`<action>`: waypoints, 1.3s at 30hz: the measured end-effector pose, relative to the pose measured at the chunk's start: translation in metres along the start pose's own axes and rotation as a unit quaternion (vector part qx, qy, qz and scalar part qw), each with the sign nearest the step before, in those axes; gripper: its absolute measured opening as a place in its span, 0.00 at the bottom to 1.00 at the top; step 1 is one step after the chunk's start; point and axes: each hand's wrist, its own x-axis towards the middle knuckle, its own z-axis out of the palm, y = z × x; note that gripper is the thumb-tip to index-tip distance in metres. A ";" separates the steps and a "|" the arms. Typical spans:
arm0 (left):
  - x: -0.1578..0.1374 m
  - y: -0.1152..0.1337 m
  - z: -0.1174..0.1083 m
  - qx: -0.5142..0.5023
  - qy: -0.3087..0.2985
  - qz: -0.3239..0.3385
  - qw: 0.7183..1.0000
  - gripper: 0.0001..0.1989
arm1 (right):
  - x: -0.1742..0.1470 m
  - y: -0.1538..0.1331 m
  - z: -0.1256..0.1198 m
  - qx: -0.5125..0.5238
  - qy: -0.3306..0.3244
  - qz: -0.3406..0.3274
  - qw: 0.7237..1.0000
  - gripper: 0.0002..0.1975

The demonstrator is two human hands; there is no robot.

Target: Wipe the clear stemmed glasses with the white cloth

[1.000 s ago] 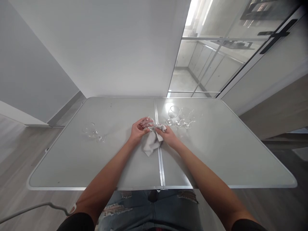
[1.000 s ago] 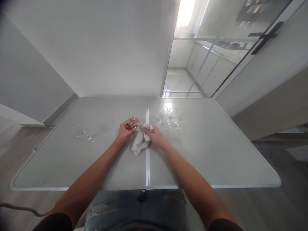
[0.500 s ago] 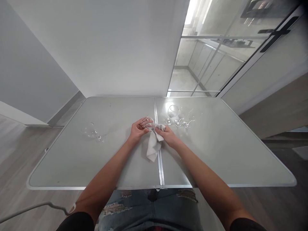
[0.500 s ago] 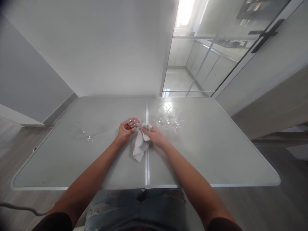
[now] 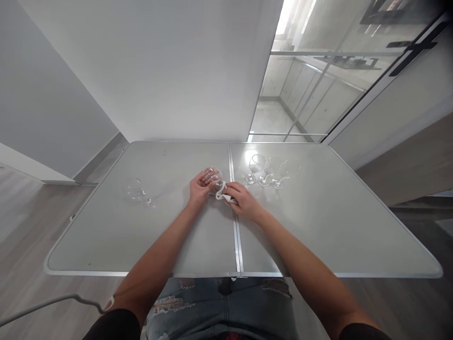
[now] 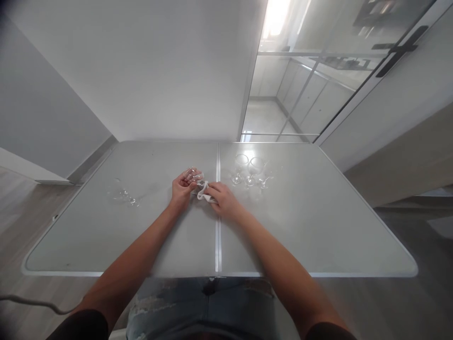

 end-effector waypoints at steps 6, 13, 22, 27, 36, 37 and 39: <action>0.002 -0.001 -0.003 0.004 0.000 0.015 1.000 0.34 | 0.001 0.002 -0.005 0.006 0.038 0.029 0.999 0.10; 0.007 0.007 -0.006 0.005 0.031 0.029 0.999 0.34 | -0.003 -0.002 -0.011 0.138 0.206 0.197 0.949 0.15; 0.007 0.010 -0.004 0.010 0.019 0.051 0.998 0.35 | 0.003 0.002 0.011 0.515 0.276 0.390 0.712 0.20; 0.004 0.009 0.002 0.012 0.000 0.042 0.999 0.31 | 0.003 0.002 0.010 0.541 0.238 0.353 0.726 0.25; -0.004 0.014 0.012 0.102 -0.011 -0.004 0.995 0.18 | 0.002 0.003 0.010 0.544 0.203 0.350 0.735 0.22; -0.004 0.014 0.012 0.124 -0.012 -0.006 0.992 0.16 | 0.001 0.003 0.010 0.543 0.203 0.355 0.734 0.21; -0.005 0.014 0.012 0.158 -0.013 -0.014 0.987 0.14 | 0.001 0.003 0.009 0.542 0.204 0.356 0.733 0.20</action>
